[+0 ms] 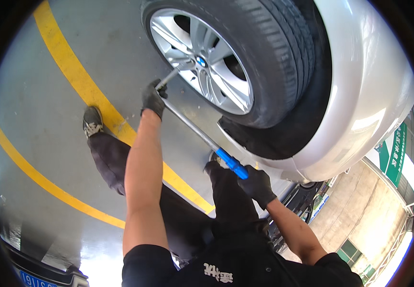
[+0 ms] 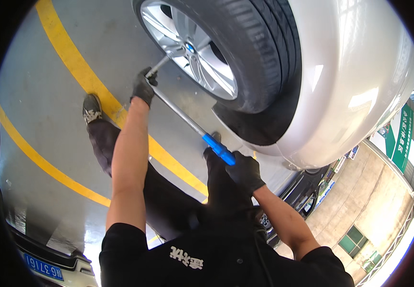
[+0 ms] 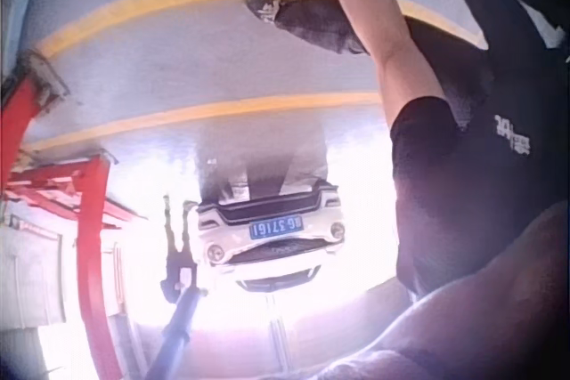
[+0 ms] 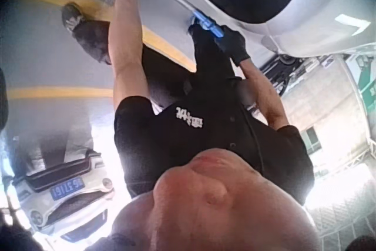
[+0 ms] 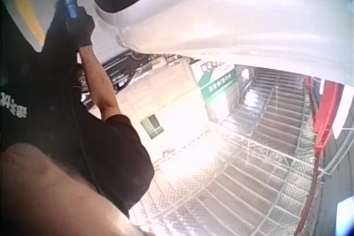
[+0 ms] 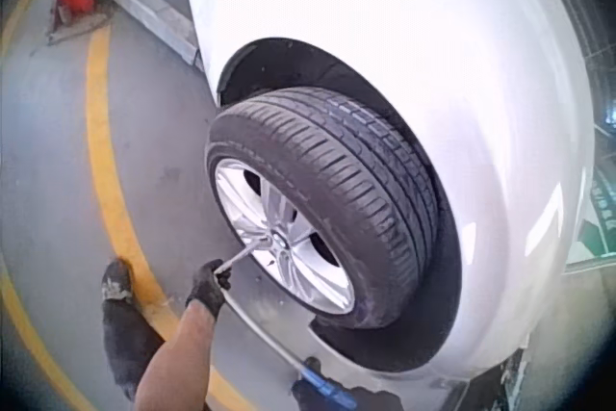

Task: The person uses a torque wrench to tighten the lug nuts on the wheels of a white car. They move around the vehicle, applying torque to each lug nut in sequence.

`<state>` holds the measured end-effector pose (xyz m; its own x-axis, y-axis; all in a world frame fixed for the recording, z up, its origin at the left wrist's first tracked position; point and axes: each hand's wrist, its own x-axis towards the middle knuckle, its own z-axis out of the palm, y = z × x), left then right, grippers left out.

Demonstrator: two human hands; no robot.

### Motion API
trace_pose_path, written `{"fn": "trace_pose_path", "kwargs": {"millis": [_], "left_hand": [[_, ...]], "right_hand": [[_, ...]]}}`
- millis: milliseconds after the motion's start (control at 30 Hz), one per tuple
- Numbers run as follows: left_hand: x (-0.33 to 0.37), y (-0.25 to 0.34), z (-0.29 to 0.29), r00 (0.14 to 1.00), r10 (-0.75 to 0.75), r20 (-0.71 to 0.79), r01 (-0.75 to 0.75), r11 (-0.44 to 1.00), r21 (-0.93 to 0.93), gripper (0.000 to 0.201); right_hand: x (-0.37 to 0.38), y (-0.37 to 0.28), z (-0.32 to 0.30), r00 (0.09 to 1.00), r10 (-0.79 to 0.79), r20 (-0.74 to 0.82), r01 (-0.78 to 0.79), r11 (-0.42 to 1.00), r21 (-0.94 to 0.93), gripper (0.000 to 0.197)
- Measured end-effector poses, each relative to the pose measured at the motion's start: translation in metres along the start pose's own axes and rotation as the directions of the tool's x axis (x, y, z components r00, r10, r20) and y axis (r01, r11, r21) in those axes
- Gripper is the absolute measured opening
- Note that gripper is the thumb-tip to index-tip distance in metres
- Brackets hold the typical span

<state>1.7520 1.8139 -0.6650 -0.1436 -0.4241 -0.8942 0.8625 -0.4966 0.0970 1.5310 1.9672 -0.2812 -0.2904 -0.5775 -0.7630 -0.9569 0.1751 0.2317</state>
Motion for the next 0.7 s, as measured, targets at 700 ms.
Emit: {"fn": "trace_pose_path", "kwargs": {"millis": [700], "left_hand": [[0.021,-0.017,0.038,0.997,0.067,0.049,-0.069,0.997,0.036,0.017]], "right_hand": [[0.121,0.048,0.139,1.000,-0.010,0.023,0.007,0.993,0.119,0.031]]}}
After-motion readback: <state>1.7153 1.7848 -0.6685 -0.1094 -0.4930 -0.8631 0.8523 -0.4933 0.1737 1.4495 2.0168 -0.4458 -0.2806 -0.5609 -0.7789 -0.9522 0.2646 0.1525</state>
